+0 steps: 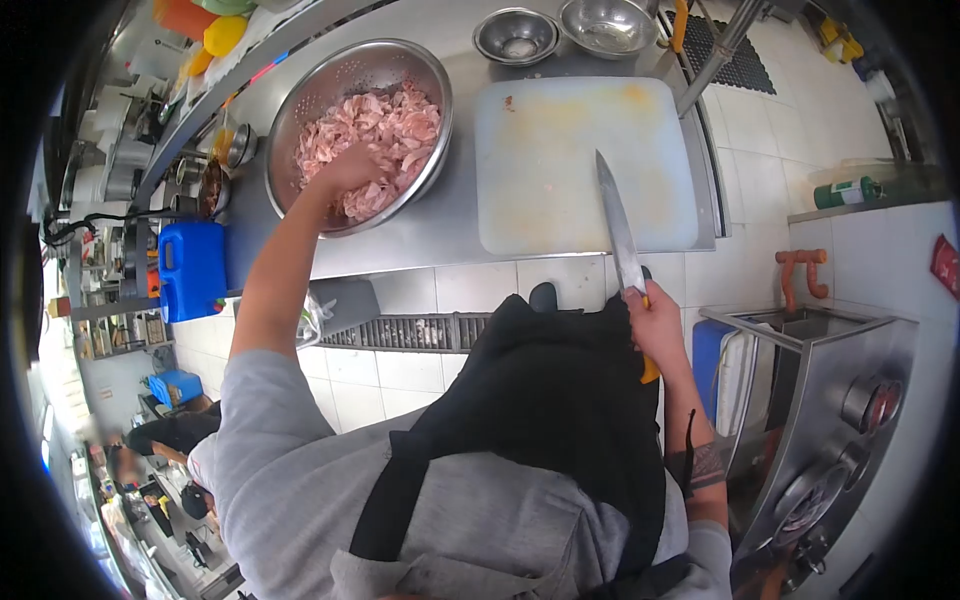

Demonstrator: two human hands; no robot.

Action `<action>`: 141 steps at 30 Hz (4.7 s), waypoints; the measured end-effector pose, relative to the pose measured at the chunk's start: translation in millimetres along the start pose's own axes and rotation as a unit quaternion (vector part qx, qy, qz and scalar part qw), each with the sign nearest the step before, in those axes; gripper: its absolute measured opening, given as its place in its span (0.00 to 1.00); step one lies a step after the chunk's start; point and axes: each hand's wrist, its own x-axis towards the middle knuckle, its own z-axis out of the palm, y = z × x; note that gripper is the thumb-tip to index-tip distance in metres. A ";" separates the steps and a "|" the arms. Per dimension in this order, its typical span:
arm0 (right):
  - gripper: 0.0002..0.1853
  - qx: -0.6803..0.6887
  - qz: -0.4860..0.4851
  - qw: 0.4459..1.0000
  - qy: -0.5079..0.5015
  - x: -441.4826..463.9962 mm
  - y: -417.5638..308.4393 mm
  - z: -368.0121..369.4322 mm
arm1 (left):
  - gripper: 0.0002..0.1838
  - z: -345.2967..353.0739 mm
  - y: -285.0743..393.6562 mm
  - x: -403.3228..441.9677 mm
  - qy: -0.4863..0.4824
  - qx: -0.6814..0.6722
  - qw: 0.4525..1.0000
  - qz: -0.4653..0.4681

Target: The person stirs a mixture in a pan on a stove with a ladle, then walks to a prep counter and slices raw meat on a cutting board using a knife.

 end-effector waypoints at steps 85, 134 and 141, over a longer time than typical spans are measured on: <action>0.13 -0.085 -0.033 0.996 0.007 10.8 2.5 -4.7 | 0.11 -13.8 1.9 -49.8 0.107 -0.352 0.930 0.004; 0.12 0.079 0.039 0.992 0.089 8.3 40.1 -69.3 | 0.24 138.5 307.5 81.7 0.104 0.058 0.963 0.243; 0.12 0.141 0.017 0.987 0.081 9.1 28.6 -73.0 | 0.16 104.8 325.4 67.3 -0.071 -0.251 0.958 0.120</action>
